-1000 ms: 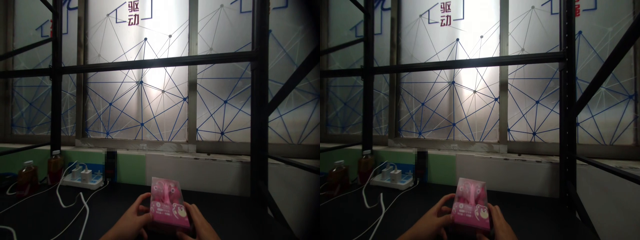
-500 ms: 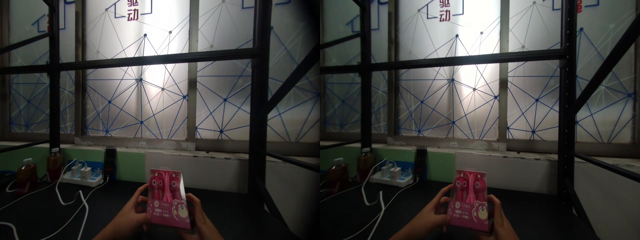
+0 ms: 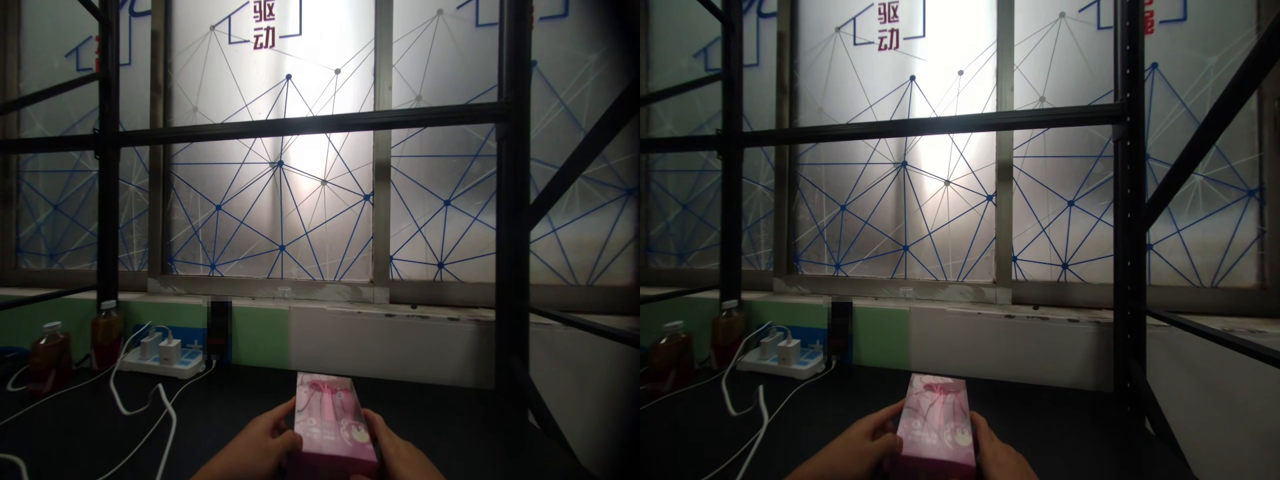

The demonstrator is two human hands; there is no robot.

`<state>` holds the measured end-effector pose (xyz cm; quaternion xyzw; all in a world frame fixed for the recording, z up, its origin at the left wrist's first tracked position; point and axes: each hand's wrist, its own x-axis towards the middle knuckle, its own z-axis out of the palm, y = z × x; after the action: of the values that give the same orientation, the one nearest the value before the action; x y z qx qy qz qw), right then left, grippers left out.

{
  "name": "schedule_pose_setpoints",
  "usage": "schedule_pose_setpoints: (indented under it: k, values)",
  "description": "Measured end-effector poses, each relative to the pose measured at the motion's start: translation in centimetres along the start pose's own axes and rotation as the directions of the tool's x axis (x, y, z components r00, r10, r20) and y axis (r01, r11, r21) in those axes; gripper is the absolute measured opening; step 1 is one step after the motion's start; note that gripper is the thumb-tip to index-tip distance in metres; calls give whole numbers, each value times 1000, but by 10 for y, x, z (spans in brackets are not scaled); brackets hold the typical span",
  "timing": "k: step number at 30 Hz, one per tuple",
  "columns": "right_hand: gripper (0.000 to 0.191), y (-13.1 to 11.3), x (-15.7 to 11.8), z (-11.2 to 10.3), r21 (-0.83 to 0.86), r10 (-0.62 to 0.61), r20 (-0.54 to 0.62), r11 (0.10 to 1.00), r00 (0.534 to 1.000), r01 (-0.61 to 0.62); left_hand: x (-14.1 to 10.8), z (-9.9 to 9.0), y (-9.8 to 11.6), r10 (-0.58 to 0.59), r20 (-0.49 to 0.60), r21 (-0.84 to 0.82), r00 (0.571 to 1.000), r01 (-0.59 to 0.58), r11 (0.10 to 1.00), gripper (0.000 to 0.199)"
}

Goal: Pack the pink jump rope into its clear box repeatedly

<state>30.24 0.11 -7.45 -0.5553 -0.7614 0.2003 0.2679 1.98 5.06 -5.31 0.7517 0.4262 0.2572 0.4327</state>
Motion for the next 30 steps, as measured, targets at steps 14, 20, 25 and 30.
schedule_pose_setpoints:
  k: [14, 20, 25, 30]
  values:
    - [77, 7, -9, -13, 68, -169, 0, 983, 986, 169, -25, -15, 31, 138, 71, 417, 988, -155, 896, 50]
    - [78, 0, -9, -16, 93, -102, 48, 991, 994, 98, -23, -12, 31, 124, 24, 420, 992, -123, 899, 48]
    - [80, -1, -2, -9, 11, -43, 83, 999, 996, 42, -28, -5, 39, 133, 13, 436, 991, -125, 891, 34]
    - [63, -2, -8, -17, 149, -104, 1, 984, 995, 102, -34, -8, 48, 147, 84, 413, 986, -168, 895, 35]
